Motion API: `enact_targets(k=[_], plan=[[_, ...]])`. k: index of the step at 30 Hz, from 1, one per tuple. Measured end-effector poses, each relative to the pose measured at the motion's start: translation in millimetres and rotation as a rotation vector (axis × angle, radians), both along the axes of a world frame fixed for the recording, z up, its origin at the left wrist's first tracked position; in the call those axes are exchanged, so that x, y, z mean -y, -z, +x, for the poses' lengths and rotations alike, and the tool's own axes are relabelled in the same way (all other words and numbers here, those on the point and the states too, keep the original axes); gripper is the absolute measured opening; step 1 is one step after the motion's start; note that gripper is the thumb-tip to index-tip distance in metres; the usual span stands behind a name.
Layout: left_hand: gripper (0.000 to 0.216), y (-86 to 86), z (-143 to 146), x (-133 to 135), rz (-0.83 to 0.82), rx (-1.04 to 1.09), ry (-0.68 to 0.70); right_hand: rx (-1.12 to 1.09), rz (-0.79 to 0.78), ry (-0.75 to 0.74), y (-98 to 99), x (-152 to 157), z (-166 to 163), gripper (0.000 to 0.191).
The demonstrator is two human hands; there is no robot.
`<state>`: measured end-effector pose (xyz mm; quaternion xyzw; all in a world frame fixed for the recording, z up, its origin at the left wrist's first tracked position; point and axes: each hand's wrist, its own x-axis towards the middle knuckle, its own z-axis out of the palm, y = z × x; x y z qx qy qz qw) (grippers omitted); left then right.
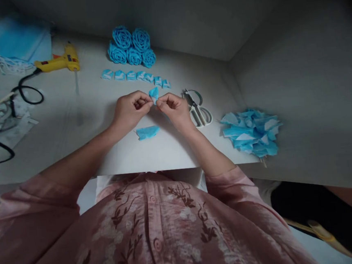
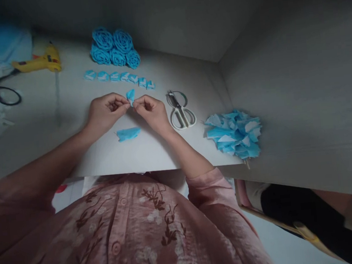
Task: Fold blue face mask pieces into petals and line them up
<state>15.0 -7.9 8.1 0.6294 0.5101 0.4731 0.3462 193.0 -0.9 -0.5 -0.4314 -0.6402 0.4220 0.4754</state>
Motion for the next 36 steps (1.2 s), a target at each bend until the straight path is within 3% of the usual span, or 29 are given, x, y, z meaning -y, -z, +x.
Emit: enact_targets(k=[5, 13, 36], plan=[[0.002, -0.7, -0.6, -0.6, -0.011, -0.001, -0.008, 0.052, 0.035, 0.019, 0.8, 2.3, -0.1, 0.037], [0.005, -0.4, 0.6, 1.7, -0.033, -0.005, -0.003, 0.144, 0.109, 0.008, -1.7, 6.1, -0.3, 0.019], [0.012, -3.6, -0.2, 0.4, -0.088, 0.064, 0.047, 0.164, 0.083, -0.001, -0.8, 4.9, -0.2, 0.020]])
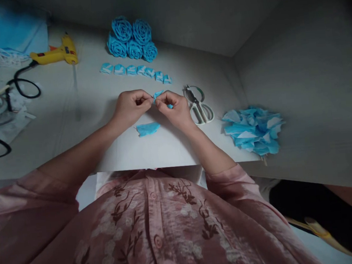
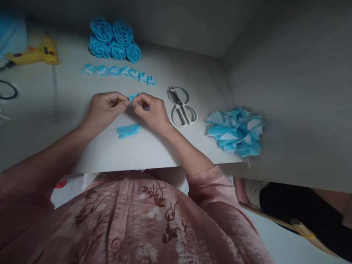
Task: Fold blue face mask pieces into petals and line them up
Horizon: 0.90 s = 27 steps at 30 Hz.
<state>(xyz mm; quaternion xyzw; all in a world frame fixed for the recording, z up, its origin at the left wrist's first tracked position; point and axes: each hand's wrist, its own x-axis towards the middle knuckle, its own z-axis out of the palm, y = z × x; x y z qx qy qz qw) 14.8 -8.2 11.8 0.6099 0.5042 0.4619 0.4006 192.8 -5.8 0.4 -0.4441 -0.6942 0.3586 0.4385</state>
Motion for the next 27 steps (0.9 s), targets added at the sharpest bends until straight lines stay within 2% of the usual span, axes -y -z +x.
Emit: enact_targets(k=[5, 17, 27], plan=[[0.015, 1.3, -0.4, -1.8, -0.014, 0.010, -0.008, -0.018, 0.010, -0.021, -0.6, 0.7, -0.1, 0.016], [0.017, 0.2, -0.8, -2.4, -0.031, 0.077, 0.036, -0.033, 0.024, -0.029, 0.7, -1.1, 1.2, 0.024], [0.015, 8.1, -3.9, -5.6, -0.037, 0.099, 0.055, -0.065, 0.027, -0.066, 2.3, -1.4, -0.1, 0.018]])
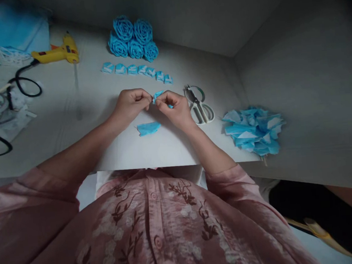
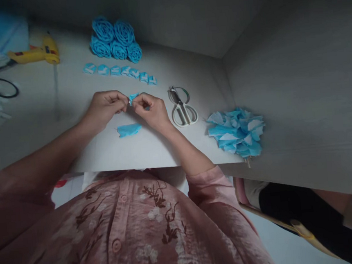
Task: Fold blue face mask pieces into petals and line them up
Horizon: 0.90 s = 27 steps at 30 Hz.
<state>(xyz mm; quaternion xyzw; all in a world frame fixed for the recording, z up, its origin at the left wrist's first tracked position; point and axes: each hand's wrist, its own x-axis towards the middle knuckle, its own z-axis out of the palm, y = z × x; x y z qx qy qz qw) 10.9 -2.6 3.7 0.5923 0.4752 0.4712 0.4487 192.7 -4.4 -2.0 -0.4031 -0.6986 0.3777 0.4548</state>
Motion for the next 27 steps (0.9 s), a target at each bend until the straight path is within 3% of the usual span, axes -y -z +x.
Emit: enact_targets(k=[10, 18, 27], plan=[[0.008, -0.5, 2, 0, 0.084, -0.007, -0.036, -0.010, 0.011, 0.045, 3.2, -4, 1, 0.021], [0.002, 10.8, 1, -5, 0.153, -0.105, -0.050, 0.046, 0.007, 0.053, 3.8, -2, 1, 0.019], [0.011, 8.4, 2, -3, 0.178, -0.171, -0.054, 0.091, 0.028, 0.052, 0.3, 0, 0, 0.016]])
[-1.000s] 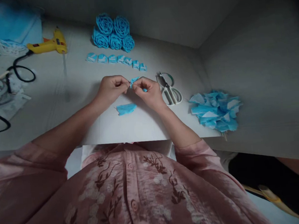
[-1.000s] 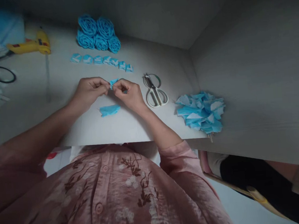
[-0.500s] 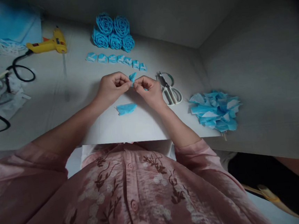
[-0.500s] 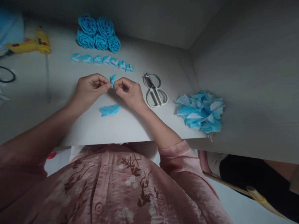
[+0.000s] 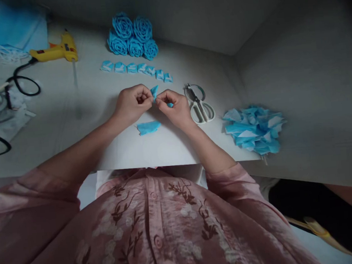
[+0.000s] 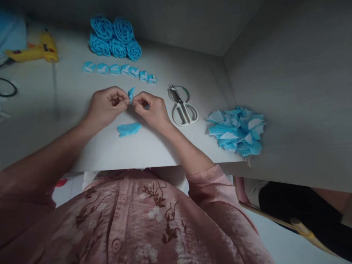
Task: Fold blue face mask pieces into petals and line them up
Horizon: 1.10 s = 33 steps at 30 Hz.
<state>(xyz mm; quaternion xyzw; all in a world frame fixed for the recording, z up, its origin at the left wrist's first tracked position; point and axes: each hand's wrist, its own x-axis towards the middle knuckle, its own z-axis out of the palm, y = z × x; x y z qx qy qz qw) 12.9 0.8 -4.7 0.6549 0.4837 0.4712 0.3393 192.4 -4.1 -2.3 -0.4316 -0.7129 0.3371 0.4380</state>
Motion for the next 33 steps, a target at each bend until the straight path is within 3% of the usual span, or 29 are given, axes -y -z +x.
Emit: enact_targets(k=[8, 15, 20, 26, 33], plan=[[0.008, 3.2, -3, -5, 0.019, -0.009, -0.030, -0.061, -0.012, -0.012, -0.8, 0, 0, 0.019], [0.008, -3.9, -2, 1, -0.029, 0.059, -0.023, -0.085, -0.056, 0.028, -0.1, -2, 1, 0.021], [0.007, -6.4, -1, 5, 0.011, -0.025, -0.052, -0.095, -0.096, 0.039, 1.0, -3, 0, 0.026], [0.012, -11.1, -5, 6, 0.099, -0.158, -0.039, -0.106, -0.062, 0.016, 1.5, -3, 1, 0.017], [0.015, -6.6, -6, 4, 0.179, -0.264, -0.039, -0.076, -0.096, 0.006, -4.4, 0, 0, 0.017]])
